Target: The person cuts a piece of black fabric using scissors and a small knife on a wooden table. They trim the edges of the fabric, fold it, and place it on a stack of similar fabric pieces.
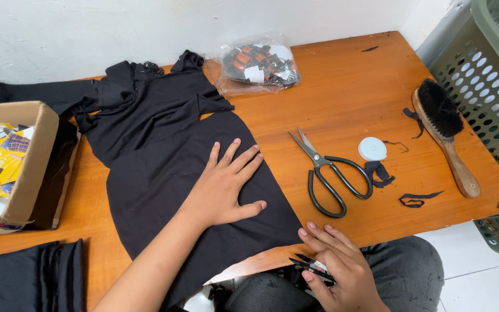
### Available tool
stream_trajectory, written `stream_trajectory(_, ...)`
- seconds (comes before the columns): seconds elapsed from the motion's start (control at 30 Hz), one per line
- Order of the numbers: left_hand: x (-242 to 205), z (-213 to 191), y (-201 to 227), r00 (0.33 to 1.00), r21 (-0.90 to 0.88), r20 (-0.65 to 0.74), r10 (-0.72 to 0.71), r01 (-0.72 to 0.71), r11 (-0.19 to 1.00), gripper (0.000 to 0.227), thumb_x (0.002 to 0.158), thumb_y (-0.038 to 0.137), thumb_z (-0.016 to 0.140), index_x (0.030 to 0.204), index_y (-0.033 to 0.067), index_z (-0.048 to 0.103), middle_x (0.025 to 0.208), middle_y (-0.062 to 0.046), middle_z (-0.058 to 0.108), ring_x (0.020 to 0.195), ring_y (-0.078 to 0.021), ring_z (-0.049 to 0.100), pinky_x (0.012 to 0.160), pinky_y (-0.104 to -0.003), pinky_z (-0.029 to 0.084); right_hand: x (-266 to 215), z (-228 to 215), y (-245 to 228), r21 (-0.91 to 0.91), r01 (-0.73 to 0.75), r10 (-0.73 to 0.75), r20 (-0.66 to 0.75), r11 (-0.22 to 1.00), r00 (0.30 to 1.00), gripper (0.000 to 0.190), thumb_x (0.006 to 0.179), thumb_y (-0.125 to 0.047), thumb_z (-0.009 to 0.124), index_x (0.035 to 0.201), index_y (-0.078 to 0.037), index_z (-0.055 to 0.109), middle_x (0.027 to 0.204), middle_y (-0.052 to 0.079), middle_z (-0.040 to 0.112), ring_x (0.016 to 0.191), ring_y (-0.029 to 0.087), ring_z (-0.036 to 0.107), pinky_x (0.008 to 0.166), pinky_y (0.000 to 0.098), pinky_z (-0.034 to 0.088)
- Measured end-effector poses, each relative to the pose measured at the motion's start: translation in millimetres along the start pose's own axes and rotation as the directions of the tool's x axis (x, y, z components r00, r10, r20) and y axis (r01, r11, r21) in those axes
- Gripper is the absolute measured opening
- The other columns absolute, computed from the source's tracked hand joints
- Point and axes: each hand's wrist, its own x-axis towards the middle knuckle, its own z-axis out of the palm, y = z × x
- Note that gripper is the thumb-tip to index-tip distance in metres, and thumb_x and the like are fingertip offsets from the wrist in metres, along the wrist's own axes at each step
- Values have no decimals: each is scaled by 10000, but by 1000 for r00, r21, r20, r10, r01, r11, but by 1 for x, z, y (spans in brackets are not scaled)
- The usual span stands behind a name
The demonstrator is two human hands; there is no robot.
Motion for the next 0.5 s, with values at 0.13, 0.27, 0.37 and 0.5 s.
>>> stream_trajectory(0.13,2,-3,2,1000,9,-5,1,-1,1000,685,695,574,501,1248,175,433,1329,-102,351,1238,-400,237,921,-648,136,1,0,-1,19,-12,12,-6,1000,1000,364,830,-326,435,929,-31,624,1088,63,611,1093,231,538,910,419,406)
stream_trajectory(0.27,-1,-1,1,1000,121,2,11,-11,993,677,697,650,453,1275,304,394,1374,-81,280,1240,-374,238,872,-691,138,3,1,-2,-5,15,-15,-32,1000,999,337,826,-323,437,731,-51,612,1056,78,618,1060,240,557,892,410,420)
stream_trajectory(0.37,-1,2,0,1000,96,-13,-11,12,995,684,710,655,431,1292,302,370,1395,-78,239,1261,-362,211,917,-662,85,1,2,0,-6,-9,9,-32,1000,999,361,812,-267,475,1055,-19,573,1092,74,604,1072,223,554,934,402,417)
stream_trajectory(0.5,3,9,0,994,87,-9,-107,108,990,673,738,644,386,1316,305,318,1398,-81,227,1268,-369,177,941,-641,37,0,-1,-8,143,-232,251,-133,962,959,435,823,-300,421,1136,-13,514,1164,73,563,945,137,601,832,253,488)
